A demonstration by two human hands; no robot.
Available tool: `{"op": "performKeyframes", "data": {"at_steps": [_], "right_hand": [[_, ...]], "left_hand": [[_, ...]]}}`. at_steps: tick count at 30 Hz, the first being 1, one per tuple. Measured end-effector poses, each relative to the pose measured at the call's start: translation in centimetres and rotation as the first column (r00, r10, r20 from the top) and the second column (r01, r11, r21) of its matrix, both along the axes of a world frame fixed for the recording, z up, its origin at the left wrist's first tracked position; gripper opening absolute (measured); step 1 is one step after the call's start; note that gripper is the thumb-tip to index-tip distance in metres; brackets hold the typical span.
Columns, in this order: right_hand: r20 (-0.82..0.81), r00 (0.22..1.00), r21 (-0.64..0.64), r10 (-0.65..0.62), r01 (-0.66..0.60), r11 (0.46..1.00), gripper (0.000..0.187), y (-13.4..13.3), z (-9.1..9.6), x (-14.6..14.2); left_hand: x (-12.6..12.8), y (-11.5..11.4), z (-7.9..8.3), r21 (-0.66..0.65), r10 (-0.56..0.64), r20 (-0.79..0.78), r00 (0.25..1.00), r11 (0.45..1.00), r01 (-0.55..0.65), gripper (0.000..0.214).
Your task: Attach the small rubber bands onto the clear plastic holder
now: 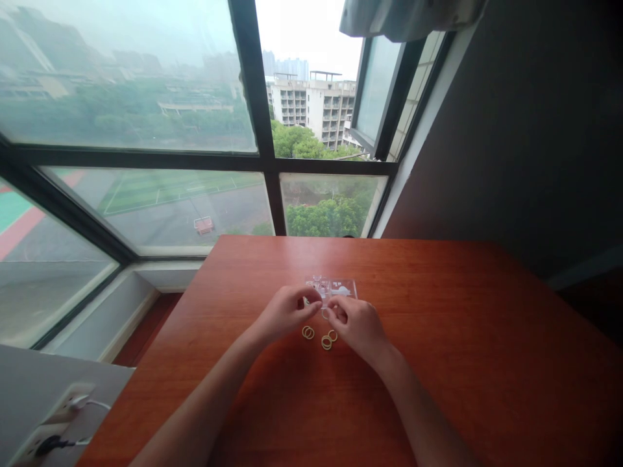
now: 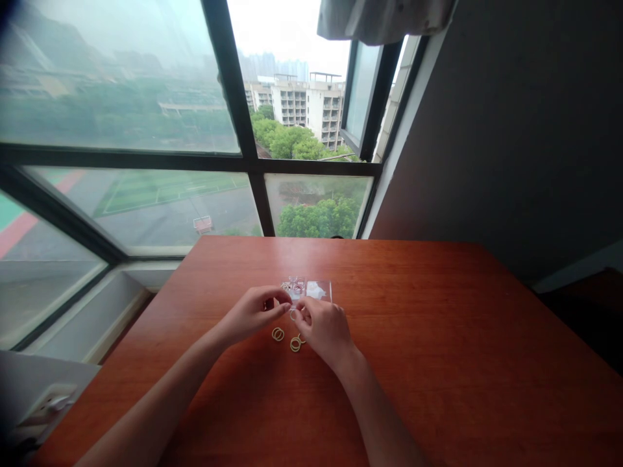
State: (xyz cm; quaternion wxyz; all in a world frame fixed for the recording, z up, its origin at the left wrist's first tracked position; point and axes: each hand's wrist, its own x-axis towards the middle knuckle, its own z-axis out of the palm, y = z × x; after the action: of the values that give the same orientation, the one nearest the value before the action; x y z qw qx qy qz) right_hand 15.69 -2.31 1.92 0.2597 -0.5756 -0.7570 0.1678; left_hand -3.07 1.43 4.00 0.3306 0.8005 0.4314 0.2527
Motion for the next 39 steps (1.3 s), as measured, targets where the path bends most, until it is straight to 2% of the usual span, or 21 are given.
{"op": "performKeyframes", "data": {"at_steps": [7,12,19,25,31,39], "right_hand": [[-0.025,1.0,0.109,-0.016,0.019,0.994,0.012,-0.1,-0.3,-0.2],[-0.004,1.0,0.109,-0.015,0.016,0.994,0.013,0.1,-0.2,0.0],[0.031,0.999,0.081,-0.028,0.025,0.996,0.013,0.1,-0.1,0.3],[0.053,0.998,-0.027,0.025,-0.024,0.999,0.012,0.2,0.4,0.7],[-0.003,0.98,-0.229,0.198,-0.194,0.954,0.011,-0.1,0.5,1.2],[0.0,0.965,-0.311,0.261,-0.248,0.917,0.007,-0.5,0.8,1.2]], "left_hand": [[0.5,-0.2,-0.1,-0.076,-0.028,0.046,0.999,0.997,0.031,0.018],[0.2,0.1,-0.5,-0.003,0.015,0.012,1.0,1.0,-0.015,0.016],[-0.8,1.2,-1.1,0.09,0.143,-0.032,0.989,0.986,-0.139,0.012],[-0.9,1.1,-1.5,0.146,0.168,-0.09,0.982,0.977,-0.154,0.01],[-0.8,0.7,-1.5,0.203,0.166,-0.148,0.975,0.97,-0.134,0.008],[-1.0,0.8,-1.2,0.232,0.215,-0.172,0.961,0.957,-0.172,0.013]]}}
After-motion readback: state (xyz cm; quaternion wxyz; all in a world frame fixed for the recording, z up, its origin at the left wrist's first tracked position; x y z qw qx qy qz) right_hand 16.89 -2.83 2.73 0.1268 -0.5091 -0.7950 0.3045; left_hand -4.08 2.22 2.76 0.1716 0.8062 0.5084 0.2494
